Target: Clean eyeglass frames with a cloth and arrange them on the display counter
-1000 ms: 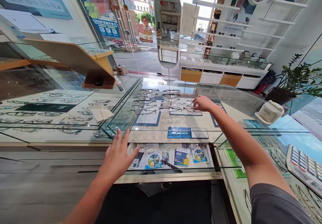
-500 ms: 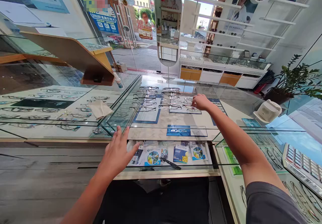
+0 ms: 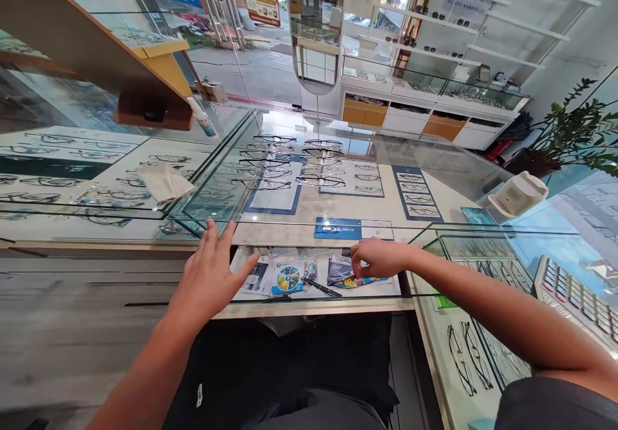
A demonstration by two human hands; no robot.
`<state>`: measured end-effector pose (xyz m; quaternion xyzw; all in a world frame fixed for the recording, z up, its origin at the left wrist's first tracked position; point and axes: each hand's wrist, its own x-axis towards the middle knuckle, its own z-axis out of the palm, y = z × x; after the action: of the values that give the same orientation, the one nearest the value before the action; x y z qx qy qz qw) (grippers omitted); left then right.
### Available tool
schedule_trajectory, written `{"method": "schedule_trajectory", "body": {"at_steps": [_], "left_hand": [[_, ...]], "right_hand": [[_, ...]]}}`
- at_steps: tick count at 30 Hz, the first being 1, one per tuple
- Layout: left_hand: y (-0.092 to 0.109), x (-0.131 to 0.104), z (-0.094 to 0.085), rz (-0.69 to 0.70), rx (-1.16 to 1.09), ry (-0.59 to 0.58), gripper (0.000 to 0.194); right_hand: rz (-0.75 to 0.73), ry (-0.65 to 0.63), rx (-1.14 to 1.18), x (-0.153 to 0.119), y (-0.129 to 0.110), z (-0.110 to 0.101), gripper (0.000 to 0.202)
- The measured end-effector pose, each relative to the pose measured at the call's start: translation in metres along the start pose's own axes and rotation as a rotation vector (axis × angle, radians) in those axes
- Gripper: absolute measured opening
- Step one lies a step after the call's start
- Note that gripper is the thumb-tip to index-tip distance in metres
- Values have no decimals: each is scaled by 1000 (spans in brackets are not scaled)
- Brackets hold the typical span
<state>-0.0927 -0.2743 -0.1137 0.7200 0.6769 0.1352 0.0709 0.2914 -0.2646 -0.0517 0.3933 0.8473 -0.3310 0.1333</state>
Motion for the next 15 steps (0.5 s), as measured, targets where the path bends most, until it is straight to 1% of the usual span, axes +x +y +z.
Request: {"method": "schedule_trajectory", "body": {"at_steps": [1,2,3,6,9,12,15], "left_hand": [[0,0,0,1,-3,3,88],[0,0,0,5,-6,6,88],[0,0,0,9,-11,10,88],[0,0,0,19,-19,13,86],[0,0,-1,23,-19,5,85],[0,-1,-2,16,-21,-2,84],[-1,-1,-2,7,-36,-8,84]], "right_hand": [[74,-26,-41,8,11,11,14],[171,-15,-90,16,23,20,16],[232,6,-115,24,37,27,17],[395,104,-196,45,78,33,19],[526,231,-297,60,115,27,25],[578,336,-373,71,149,14,31],[621,391,-425,81,178,4,31]]}}
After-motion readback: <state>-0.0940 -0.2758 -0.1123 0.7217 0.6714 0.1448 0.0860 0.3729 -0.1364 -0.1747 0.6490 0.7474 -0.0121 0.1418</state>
